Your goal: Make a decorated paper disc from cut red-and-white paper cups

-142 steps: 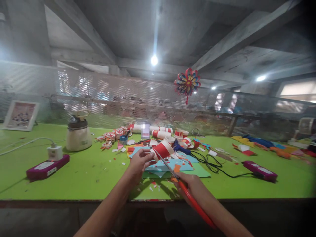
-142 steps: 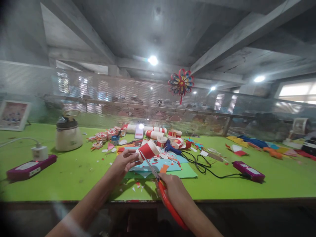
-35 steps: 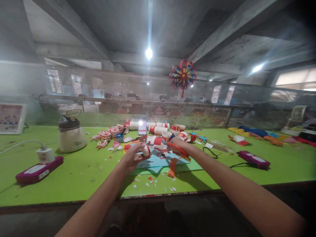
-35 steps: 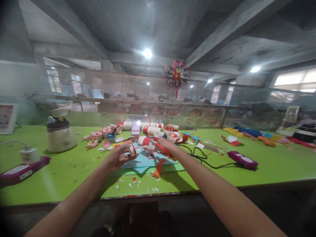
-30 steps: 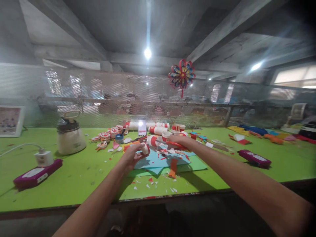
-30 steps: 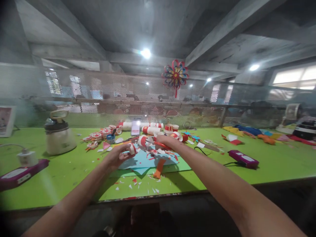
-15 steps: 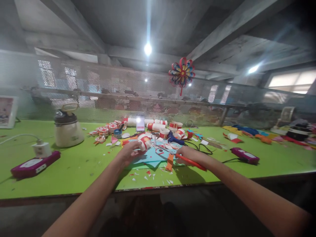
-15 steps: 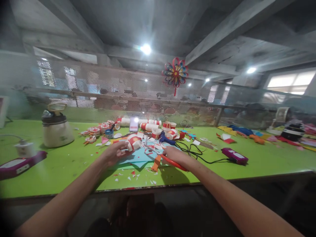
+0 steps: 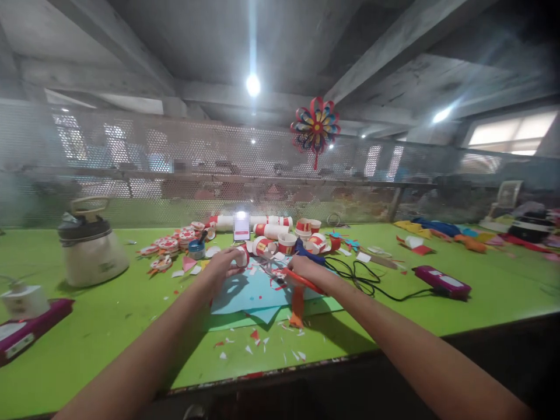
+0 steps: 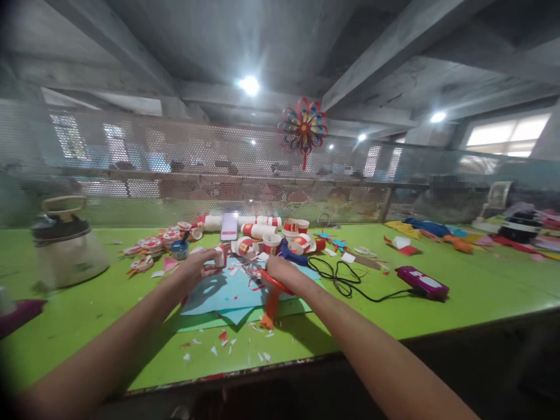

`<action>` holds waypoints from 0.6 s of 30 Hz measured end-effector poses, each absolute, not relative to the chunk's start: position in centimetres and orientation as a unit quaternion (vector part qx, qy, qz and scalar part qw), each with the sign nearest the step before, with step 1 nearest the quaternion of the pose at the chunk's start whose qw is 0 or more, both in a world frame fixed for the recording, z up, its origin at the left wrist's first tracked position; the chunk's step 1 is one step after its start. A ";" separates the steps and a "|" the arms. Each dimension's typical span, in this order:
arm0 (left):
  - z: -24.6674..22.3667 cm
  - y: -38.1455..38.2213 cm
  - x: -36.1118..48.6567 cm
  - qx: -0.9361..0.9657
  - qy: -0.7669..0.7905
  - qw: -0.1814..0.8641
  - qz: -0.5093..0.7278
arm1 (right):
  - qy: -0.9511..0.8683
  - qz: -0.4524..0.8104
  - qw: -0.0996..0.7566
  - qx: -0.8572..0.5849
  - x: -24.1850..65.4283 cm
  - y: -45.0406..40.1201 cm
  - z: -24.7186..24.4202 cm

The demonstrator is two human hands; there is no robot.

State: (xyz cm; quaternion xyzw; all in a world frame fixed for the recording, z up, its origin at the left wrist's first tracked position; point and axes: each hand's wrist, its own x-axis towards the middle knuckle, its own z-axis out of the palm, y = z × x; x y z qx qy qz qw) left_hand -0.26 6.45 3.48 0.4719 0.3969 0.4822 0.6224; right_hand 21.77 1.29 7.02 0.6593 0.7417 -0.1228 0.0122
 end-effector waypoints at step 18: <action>5.1 3.2 0.4 0.419 0.265 0.646 0.581 | 0.781 -0.179 -0.309 0.512 22.3 -2.3 6.3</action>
